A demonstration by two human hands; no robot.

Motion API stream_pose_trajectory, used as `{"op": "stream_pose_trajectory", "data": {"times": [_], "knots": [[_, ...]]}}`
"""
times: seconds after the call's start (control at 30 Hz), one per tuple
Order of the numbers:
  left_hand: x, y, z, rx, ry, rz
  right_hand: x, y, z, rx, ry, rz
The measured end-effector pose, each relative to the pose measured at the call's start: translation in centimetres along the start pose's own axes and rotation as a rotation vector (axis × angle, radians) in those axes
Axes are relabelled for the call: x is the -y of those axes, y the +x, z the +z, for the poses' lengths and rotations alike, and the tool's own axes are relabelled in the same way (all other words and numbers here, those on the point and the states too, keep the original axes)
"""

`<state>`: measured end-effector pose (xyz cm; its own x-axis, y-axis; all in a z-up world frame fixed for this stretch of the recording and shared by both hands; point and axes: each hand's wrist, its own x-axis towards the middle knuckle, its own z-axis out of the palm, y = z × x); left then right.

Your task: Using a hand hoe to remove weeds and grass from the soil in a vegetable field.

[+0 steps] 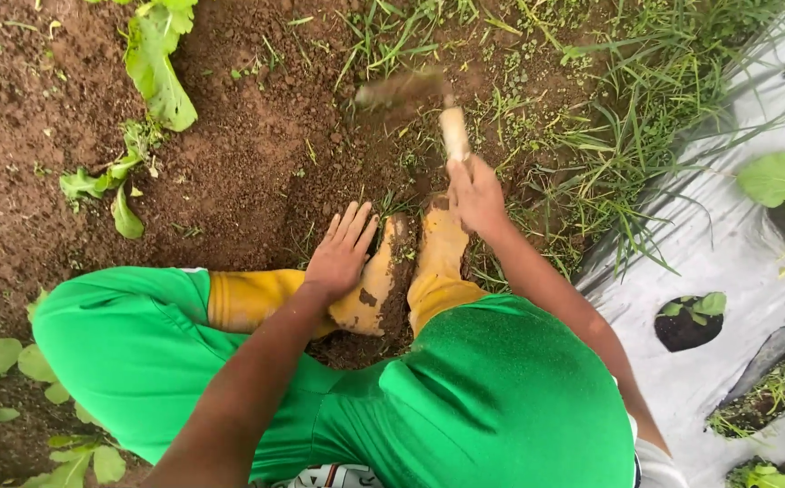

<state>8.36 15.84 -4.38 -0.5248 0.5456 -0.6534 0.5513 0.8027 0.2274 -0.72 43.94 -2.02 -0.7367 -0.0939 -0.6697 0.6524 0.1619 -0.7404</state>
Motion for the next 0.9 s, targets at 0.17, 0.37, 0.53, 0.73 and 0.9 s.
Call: {"op": "stream_pose_trajectory", "data": {"times": [0.17,0.37,0.53,0.73,0.9], "knots": [[0.0,0.6,-0.5,-0.026,0.041,-0.002,-0.4,3.2,-0.1,-0.297,-0.100,-0.248],[-0.3,0.4,-0.8,0.055,0.051,0.001,-0.6,1.6,0.3,-0.247,-0.054,-0.239],[-0.7,-0.4,-1.2,0.079,0.057,0.012,1.0,-0.5,0.8,-0.218,-0.001,-0.167],[0.0,0.4,-1.0,0.046,0.005,0.014,-0.1,1.3,-0.8,-0.168,-0.202,-0.134],[-0.3,0.3,-1.4,0.006,-0.006,-0.001,0.8,0.2,-0.4,-0.369,-0.178,-0.239]]}}
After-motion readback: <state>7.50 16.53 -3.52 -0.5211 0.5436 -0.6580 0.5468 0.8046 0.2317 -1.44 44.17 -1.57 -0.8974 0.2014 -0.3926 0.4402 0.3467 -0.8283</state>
